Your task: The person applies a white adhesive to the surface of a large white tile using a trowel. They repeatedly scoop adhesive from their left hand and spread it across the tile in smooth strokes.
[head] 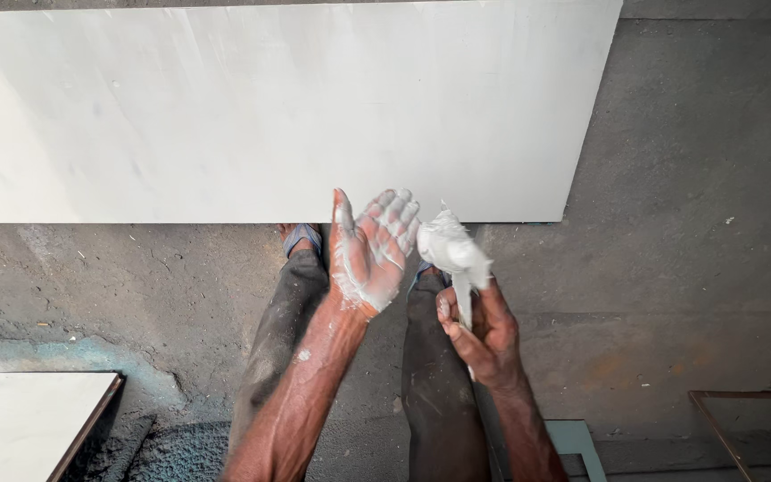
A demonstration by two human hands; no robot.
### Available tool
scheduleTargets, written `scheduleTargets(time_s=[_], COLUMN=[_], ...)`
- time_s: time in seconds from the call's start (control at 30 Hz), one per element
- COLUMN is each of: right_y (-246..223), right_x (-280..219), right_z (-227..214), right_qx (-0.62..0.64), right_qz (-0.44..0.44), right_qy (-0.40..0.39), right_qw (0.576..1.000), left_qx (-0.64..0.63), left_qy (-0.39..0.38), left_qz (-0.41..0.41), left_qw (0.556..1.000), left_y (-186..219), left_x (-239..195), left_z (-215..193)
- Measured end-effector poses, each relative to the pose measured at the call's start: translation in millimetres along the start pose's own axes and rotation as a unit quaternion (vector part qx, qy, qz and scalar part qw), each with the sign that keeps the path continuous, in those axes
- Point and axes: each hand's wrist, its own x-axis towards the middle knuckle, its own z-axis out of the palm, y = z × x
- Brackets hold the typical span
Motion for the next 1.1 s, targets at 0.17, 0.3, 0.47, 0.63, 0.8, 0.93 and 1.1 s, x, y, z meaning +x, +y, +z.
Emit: scheduleTargets(time_s=[0.17, 0.3, 0.47, 0.63, 0.8, 0.93, 1.1], right_y=[-4, 13, 36, 56, 99, 106, 84], right_x=[7, 4, 25, 37, 24, -2, 20], right_z=[56, 74, 34, 16, 42, 17, -37], right_qx=[-0.419, -0.378, -0.343, 0.339, 0.705, 0.582, 0.3], right_qz=[-0.067, -0.014, 0.115, 0.176, 0.197, 0.176, 0.214], right_qy=[-0.054, -0.038, -0.062, 0.093, -0.033, 0.118, 0.136], right_qw=[0.904, 0.925, 0.93, 0.92, 0.681, 0.785, 0.919], left_qx=[-0.183, -0.22, -0.126, 0.023, -0.363, -0.302, -0.183], left_qy=[-0.033, -0.03, -0.128, -0.034, -0.151, -0.084, -0.055], left_qz=[0.002, 0.083, 0.095, 0.138, -0.041, 0.015, -0.028], left_qw=[0.983, 0.972, 0.979, 0.99, 0.919, 0.95, 0.981], left_y=[-18, 10, 62, 71, 42, 55, 59], left_x=[3, -3, -8, -9, -6, -1, 10], left_z=[-21, -28, -33, -55, -67, -77, -89])
